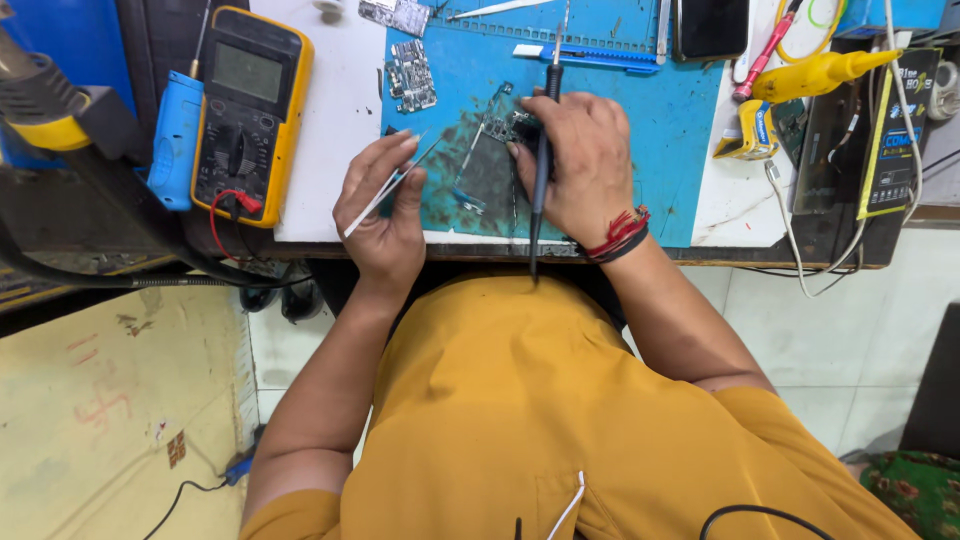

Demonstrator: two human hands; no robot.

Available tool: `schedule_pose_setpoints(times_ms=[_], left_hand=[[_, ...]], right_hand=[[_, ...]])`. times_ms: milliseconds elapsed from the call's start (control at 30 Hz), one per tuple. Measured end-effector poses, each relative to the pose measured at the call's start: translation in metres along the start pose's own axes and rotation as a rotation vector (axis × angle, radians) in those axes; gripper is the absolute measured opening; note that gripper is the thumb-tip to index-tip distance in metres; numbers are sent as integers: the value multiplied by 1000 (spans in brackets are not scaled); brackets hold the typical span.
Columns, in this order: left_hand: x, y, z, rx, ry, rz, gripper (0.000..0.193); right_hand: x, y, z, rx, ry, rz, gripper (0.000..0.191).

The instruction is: The person disassembles a smartphone on a repair bench, prying the back cover off with a yellow pry tool and removing internal components. They then wrap rubber bands around the phone body and later solder the exposed motherboard with a soldering iron while holding it with tweezers.

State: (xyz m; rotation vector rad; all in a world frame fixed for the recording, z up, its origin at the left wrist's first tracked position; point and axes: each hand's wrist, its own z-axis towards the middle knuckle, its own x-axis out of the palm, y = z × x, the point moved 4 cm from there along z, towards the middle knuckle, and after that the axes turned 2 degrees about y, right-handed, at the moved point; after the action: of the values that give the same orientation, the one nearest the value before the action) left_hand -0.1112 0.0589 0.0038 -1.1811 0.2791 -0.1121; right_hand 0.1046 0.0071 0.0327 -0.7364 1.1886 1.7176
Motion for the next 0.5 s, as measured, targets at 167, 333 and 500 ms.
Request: schedule_pose_setpoints(times_ms=[167,333,500], left_hand=[[22,19,17,-169,57,-108,20],[39,28,38,-79,107,-60,11],[45,31,42,-29,158,-44,8]], right_hand=[[8,-4,-10,43,-75,-50,49],[10,-22,-23,235,-228,354,58],[13,-31,-35,236,-337,357,26]])
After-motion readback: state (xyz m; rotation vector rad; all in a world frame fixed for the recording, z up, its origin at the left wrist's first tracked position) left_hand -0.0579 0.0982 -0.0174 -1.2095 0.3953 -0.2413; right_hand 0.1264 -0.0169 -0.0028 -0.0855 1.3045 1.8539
